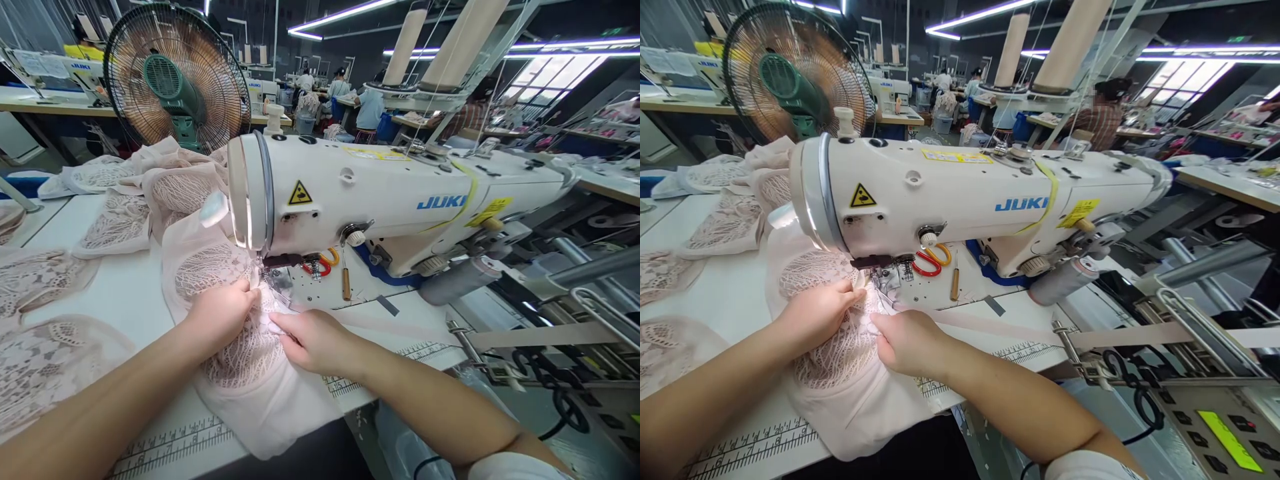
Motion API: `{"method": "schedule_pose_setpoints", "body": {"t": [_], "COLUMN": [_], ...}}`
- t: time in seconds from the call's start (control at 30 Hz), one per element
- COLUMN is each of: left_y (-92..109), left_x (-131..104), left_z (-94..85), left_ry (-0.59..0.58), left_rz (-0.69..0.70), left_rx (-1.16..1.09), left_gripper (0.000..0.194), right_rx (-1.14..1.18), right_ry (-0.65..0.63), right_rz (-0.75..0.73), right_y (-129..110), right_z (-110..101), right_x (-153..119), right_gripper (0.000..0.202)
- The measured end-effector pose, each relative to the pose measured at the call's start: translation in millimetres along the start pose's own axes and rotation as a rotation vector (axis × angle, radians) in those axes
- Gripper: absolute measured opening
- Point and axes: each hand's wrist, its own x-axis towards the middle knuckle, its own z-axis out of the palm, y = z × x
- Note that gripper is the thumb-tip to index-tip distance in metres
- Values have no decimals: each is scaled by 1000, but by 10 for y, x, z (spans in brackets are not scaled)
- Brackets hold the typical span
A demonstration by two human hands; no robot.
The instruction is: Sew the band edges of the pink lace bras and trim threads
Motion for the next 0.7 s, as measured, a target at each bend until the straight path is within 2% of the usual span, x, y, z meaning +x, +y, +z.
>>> {"method": "schedule_pose_setpoints", "body": {"t": [0.13,0.3,0.7], "left_y": [35,44,27], "left_x": [43,108,142], "left_z": [-7,-26,20], "left_ry": [-23,-41,10], "left_rz": [-31,-57,-113], "left_rx": [58,16,-45], "left_gripper": [44,47,50], "right_rx": [-22,-8,18], "right_ry": [8,-23,8], "right_rz": [45,114,116], "right_y": [15,-1,23], "right_z": [2,-10,21], "right_x": [37,74,105], "right_gripper": [10,15,10]}}
